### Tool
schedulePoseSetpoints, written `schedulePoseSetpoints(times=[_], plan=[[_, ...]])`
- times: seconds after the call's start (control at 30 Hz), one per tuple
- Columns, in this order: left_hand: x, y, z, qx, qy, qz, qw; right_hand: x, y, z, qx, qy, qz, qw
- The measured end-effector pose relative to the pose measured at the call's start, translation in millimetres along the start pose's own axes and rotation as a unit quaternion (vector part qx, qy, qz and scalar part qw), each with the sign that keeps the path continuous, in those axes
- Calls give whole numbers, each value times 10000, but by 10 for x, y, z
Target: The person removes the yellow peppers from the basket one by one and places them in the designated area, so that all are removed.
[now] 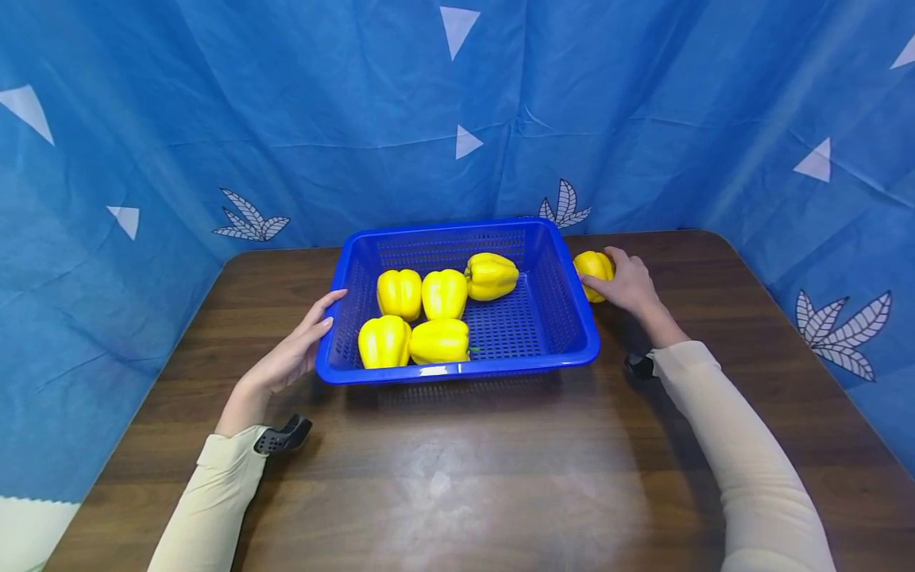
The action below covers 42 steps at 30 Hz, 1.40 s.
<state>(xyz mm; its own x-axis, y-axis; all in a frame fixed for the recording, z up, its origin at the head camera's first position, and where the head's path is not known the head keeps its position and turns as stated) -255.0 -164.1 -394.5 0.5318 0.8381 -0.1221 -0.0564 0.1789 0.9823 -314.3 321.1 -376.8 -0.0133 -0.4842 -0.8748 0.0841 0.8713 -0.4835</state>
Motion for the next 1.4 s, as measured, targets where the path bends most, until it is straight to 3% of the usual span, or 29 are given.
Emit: schedulePoseSetpoints(times=[0.37, 0.67, 1.07, 1.4], plan=[[9, 12, 24, -13, 11, 55, 10000, -15, -61, -21, -739, -256, 222, 9967], [5, -3, 41, -3, 6, 50, 10000, 14, -25, -42, -793, -753, 98, 9940], [1, 2, 36, 22, 20, 38, 10000, 26, -90, -32, -783, -266, 85, 9965], [1, 7, 25, 10, 40, 11, 10000, 40, -75, -6, -697, -160, 37, 9974]])
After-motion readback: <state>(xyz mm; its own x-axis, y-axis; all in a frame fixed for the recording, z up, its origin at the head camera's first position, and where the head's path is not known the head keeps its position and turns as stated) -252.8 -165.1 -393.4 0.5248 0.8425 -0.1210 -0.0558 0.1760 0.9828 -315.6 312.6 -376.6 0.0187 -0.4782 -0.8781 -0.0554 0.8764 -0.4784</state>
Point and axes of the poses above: each hand's wrist, its own z-axis away from the middle knuckle, its own x-axis out of the palm, y = z × x, the point moved 5 cm from there along -z, towards the middle knuckle, and after that the axes turned 1 degree about x, right-handed, at the moved point
